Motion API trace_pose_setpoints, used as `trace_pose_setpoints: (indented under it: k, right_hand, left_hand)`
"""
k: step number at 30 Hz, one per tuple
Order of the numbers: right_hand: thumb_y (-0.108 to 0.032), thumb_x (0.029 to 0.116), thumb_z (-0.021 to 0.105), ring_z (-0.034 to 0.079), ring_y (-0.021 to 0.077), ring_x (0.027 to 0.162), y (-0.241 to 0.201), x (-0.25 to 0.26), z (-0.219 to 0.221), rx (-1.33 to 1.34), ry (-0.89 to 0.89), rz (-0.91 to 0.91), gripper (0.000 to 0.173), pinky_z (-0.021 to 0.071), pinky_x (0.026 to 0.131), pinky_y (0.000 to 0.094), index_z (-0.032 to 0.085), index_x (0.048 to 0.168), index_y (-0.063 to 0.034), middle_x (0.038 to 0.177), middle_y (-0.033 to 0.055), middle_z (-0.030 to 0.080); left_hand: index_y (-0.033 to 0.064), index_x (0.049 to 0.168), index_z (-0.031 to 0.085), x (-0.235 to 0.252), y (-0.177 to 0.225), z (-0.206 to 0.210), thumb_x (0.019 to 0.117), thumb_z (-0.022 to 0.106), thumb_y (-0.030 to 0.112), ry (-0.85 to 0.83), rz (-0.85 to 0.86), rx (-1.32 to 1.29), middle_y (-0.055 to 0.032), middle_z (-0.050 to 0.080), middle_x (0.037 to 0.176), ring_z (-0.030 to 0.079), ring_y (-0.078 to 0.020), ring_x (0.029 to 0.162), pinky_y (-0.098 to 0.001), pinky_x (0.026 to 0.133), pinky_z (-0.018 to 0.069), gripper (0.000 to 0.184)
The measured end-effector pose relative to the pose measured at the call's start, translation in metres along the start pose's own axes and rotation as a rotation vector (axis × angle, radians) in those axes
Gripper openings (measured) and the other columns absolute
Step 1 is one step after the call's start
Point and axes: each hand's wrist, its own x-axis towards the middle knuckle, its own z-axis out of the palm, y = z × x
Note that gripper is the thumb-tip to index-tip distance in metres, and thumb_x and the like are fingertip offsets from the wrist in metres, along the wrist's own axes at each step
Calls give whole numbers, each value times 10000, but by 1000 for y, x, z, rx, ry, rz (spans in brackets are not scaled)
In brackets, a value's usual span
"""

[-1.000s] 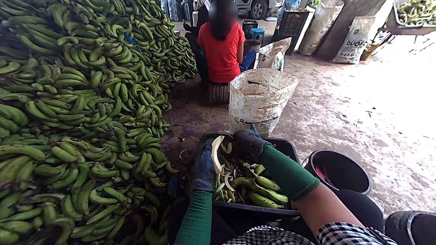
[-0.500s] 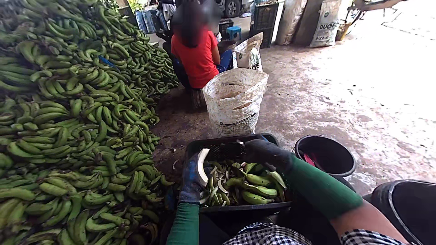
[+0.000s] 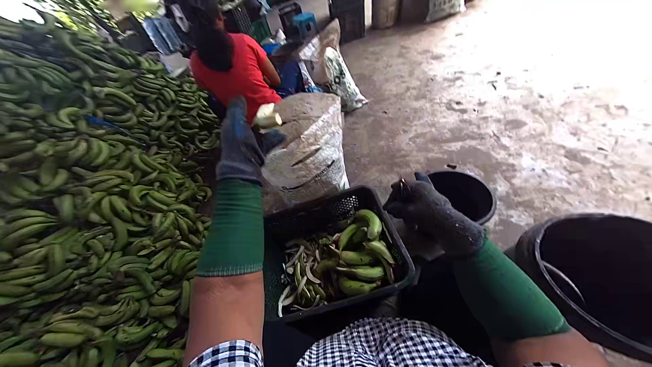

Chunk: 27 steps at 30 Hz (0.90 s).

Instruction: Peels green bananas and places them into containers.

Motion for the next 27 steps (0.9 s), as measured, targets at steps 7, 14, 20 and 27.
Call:
trace_pose_setpoints:
  k: [7, 14, 20, 27]
  right_hand:
    - [-296, 846, 673, 653, 166, 670, 42, -5, -18, 2, 92, -114, 246, 551, 635, 459, 689, 962, -80, 800, 33, 695]
    - [-231, 847, 713, 654, 169, 710, 32, -17, -18, 42, 121, -94, 211, 548, 646, 437, 686, 986, -75, 824, 39, 691]
    - [-173, 898, 736, 667, 241, 767, 21, -20, -25, 78, 52, -45, 259, 560, 686, 479, 666, 1092, -16, 892, 115, 686]
    - [-151, 886, 717, 634, 219, 750, 15, -10, -23, 65, 22, -59, 175, 539, 705, 454, 677, 994, -21, 831, 91, 650]
  left_hand:
    - [50, 1517, 424, -85, -92, 49, 1083, 415, 278, -440, 267, 475, -130, 609, 1348, 664, -169, 1086, -380, 928, 584, 490]
    - [201, 1607, 282, -114, -244, 97, 978, 622, 508, -698, -433, 981, -238, 554, 1413, 643, -424, 1139, -652, 898, 544, 778]
    - [139, 1629, 241, -135, -228, 144, 905, 751, 431, -871, -342, 1306, -235, 270, 1644, 417, -469, 1408, -667, 1084, 382, 932]
    - [27, 1537, 359, -140, -201, 160, 846, 785, 128, -785, -364, 1221, -292, 448, 1499, 513, -463, 1320, -641, 1049, 439, 818]
